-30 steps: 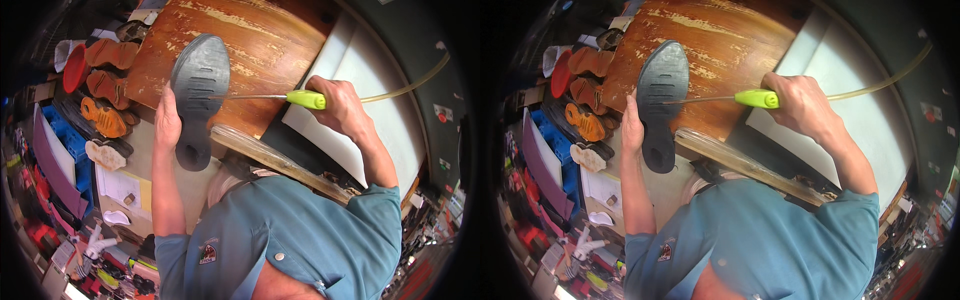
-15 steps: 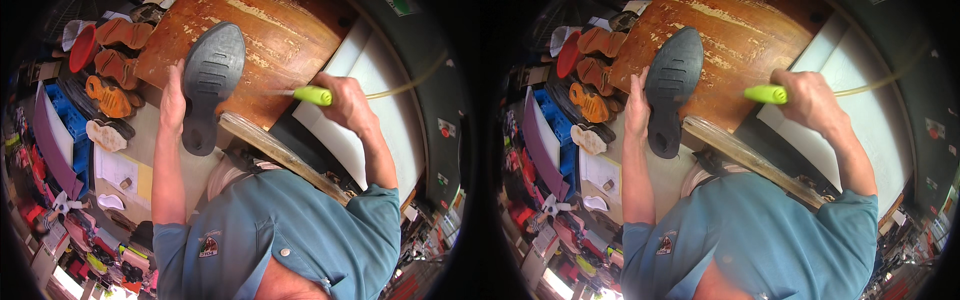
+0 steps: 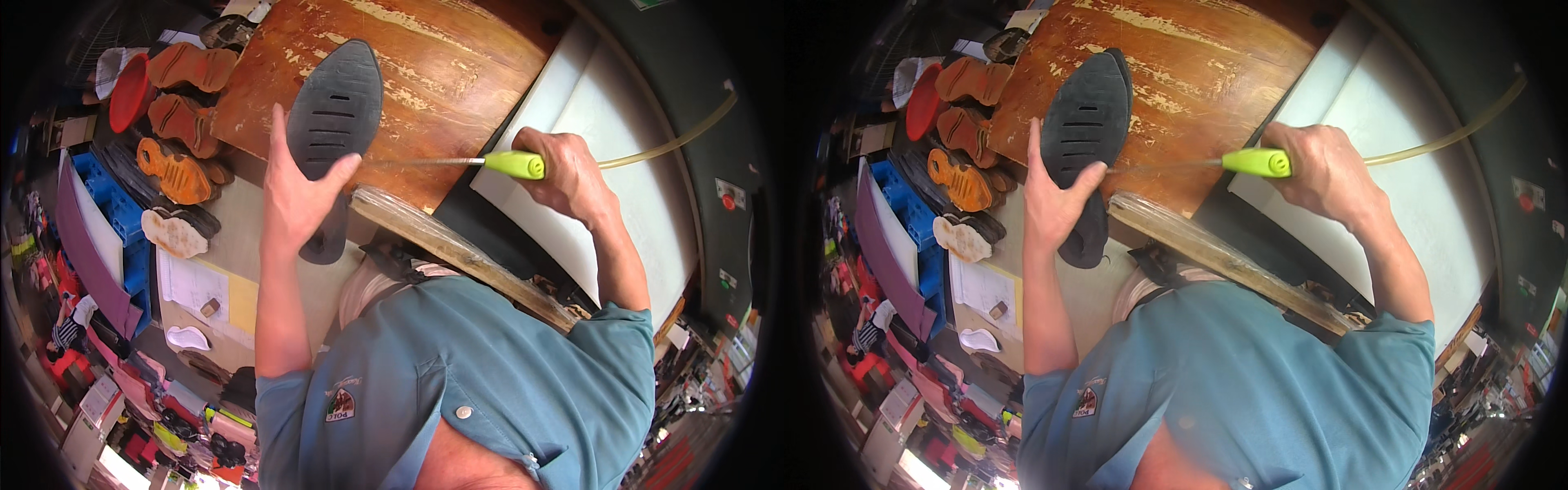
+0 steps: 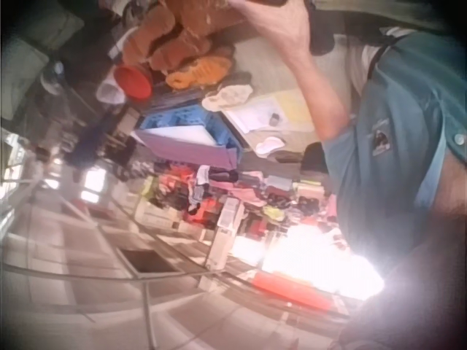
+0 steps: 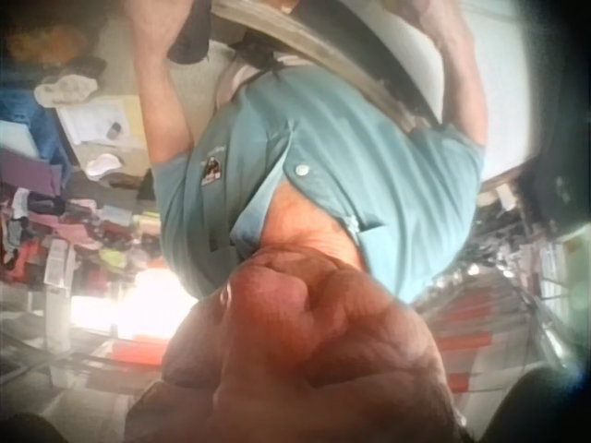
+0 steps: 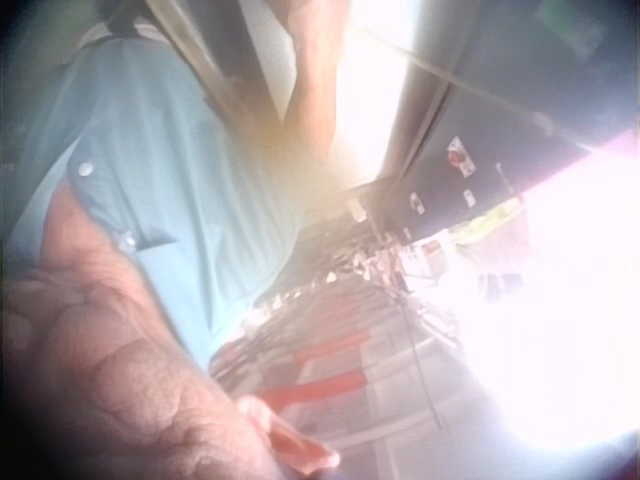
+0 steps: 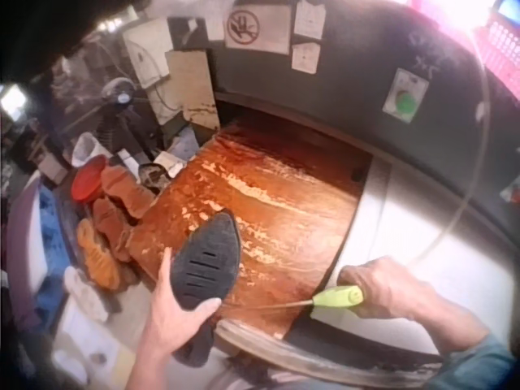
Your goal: The person uses a handheld air blower to clean the grooves of multiple black shoe soles. They hold each sole, direct the nozzle into the tread, rotate the sole to reach different areas, and place the cleaned soles on a nearby table.
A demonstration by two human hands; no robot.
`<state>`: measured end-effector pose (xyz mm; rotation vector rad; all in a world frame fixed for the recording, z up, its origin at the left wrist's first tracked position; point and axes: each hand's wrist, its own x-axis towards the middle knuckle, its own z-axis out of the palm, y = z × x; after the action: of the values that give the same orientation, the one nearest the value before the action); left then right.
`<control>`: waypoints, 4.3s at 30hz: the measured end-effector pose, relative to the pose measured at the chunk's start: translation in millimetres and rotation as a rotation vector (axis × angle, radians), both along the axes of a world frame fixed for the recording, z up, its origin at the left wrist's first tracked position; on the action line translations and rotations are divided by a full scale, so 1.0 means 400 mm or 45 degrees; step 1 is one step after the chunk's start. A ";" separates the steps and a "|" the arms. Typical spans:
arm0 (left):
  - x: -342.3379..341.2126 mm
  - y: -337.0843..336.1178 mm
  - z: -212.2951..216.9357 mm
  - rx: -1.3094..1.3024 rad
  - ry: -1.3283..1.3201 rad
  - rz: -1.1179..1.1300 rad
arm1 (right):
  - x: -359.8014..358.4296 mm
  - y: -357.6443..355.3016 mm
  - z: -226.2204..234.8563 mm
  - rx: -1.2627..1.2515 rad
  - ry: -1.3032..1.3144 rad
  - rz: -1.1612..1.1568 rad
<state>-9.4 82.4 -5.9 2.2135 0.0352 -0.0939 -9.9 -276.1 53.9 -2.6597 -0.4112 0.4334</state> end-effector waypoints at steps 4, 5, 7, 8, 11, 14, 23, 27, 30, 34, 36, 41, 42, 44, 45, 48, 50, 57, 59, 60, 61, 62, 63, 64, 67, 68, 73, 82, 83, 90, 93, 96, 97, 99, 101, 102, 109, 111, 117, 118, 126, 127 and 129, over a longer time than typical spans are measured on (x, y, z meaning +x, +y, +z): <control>-0.012 -0.020 -0.026 0.176 -0.252 -0.037 | 0.007 -0.019 -0.015 -0.011 0.039 -0.041; -0.007 -0.015 -0.036 0.073 -0.202 0.026 | 0.009 -0.023 -0.021 -0.013 0.049 -0.047; 0.009 0.001 -0.051 -0.117 -0.237 0.119 | 0.015 -0.035 -0.030 0.013 0.056 -0.064; 0.019 0.016 -0.050 -0.040 -0.231 0.268 | 0.018 -0.044 -0.033 -0.014 0.035 -0.080; 0.017 0.045 -0.023 0.374 -0.182 0.036 | 0.023 -0.070 -0.038 -0.088 0.061 -0.184; -0.021 -0.006 -0.008 0.382 -0.198 -0.140 | 0.030 -0.087 -0.043 -0.187 0.054 -0.249; -0.009 -0.013 0.001 0.396 -0.212 -0.218 | 0.105 -0.103 -0.071 -0.313 -0.503 -0.092; -0.019 0.047 -0.017 0.110 -0.171 -0.190 | 0.131 -0.085 -0.077 -0.197 -0.756 0.108; -0.034 0.053 -0.034 -0.115 -0.151 -0.067 | 0.141 -0.053 -0.071 -0.175 -0.929 0.068; -0.029 0.033 -0.032 -0.415 -0.058 0.047 | 0.091 0.032 -0.069 0.245 -0.790 -0.068; -0.025 0.016 -0.018 0.066 -0.025 -0.014 | 0.044 0.108 -0.089 0.706 -0.298 -0.127; 0.002 -0.007 0.018 0.164 0.082 -0.051 | 0.029 0.330 -0.173 1.762 0.762 -0.544; 0.009 -0.003 0.023 -0.057 0.143 0.012 | 0.025 0.370 -0.179 1.880 0.737 -0.587; 0.018 0.012 0.030 -0.519 0.313 0.158 | 0.032 0.428 -0.190 2.089 0.768 -0.747; 0.032 0.017 0.020 -0.458 0.254 0.222 | 0.041 0.447 -0.195 2.174 0.824 -0.867; 0.052 0.043 0.006 -0.820 0.273 0.442 | 0.056 0.466 -0.200 2.181 0.891 -0.956; 0.057 0.059 0.003 -0.878 0.344 0.426 | 0.065 0.475 -0.197 2.114 0.943 -0.946; 0.029 0.061 0.090 -0.940 0.356 0.382 | 0.040 0.470 -0.096 1.827 0.987 -0.940; 0.000 0.053 0.141 -0.996 0.358 0.222 | -0.028 0.410 -0.031 1.865 0.789 -0.735; -0.013 0.045 0.165 -1.061 0.341 0.130 | -0.055 0.380 0.003 1.783 0.841 -0.763; -0.022 0.034 0.187 -1.022 0.377 0.089 | -0.075 0.355 0.037 1.849 0.794 -0.710; -0.027 0.021 0.207 -1.016 0.387 0.032 | -0.086 0.337 0.064 1.637 0.829 -0.733; -0.029 0.007 0.226 -1.047 0.402 -0.020 | -0.102 0.334 0.090 1.880 0.882 -0.788; -0.028 -0.008 0.243 -1.056 0.449 -0.069 | -0.116 0.319 0.114 1.975 0.933 -0.821; -0.005 -0.045 0.290 -1.159 0.504 -0.226 | -0.151 0.277 0.161 1.999 0.785 -0.724; -0.013 -0.057 0.310 -1.181 0.470 -0.166 | -0.158 0.277 0.164 2.152 0.696 -0.683; -0.005 -0.090 0.358 -1.157 0.610 -0.355 | -0.186 0.249 0.158 2.287 0.564 -0.532; 0.100 -0.203 0.024 -0.166 0.236 -0.359 | -0.139 0.223 -0.047 1.608 0.629 -1.147; 0.098 -0.190 0.008 -0.151 0.105 -0.469 | -0.147 0.220 -0.074 1.687 0.555 -1.053; 0.074 -0.149 -0.004 -0.027 0.075 -0.831 | -0.183 0.184 -0.132 1.672 0.614 -1.060; 0.080 -0.139 -0.014 -0.082 0.198 -0.668 | -0.187 0.173 -0.132 1.692 0.522 -1.106; 0.063 -0.121 -0.033 -0.045 0.100 -0.606 | -0.199 0.173 -0.142 1.613 0.426 -1.145; 0.054 -0.115 -0.039 -0.046 0.074 -0.565 | -0.203 0.174 -0.145 1.549 0.409 -1.167; 0.039 -0.105 -0.046 -0.045 0.029 -0.499 | -0.212 0.172 -0.148 1.601 0.413 -1.161; 0.024 -0.099 -0.045 -0.050 0.052 -0.398 | -0.219 0.168 -0.146 1.605 0.415 -1.140; 0.017 -0.099 -0.044 -0.058 0.090 -0.328 | -0.224 0.163 -0.142 1.597 0.404 -1.113; -0.008 -0.105 -0.041 -0.108 0.243 0.075 | -0.236 0.144 -0.133 1.506 0.304 -0.950; -0.008 -0.107 -0.045 -0.187 0.210 0.048 | -0.234 0.143 -0.139 1.457 0.325 -0.961; -0.002 -0.131 -0.048 -0.307 0.079 -0.092 | -0.220 0.108 -0.118 1.248 0.311 -0.884; -0.002 -0.138 -0.045 -0.324 0.053 -0.118 | -0.215 0.098 -0.109 1.131 0.327 -0.864; 0.004 -0.167 -0.014 0.342 -0.060 -0.315 | -0.034 0.017 -0.038 0.647 -0.639 -0.358; 0.007 -0.167 -0.013 0.312 -0.056 -0.308 | 0.028 0.011 -0.037 0.588 -0.940 -0.172; 0.009 -0.166 -0.014 0.288 -0.051 -0.263 | 0.162 0.030 -0.042 0.531 -1.310 0.074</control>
<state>-5.7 15.9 -11.3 2.4388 -0.2155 -0.1667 54.8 -264.0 37.0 -2.2485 -0.7562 -0.9548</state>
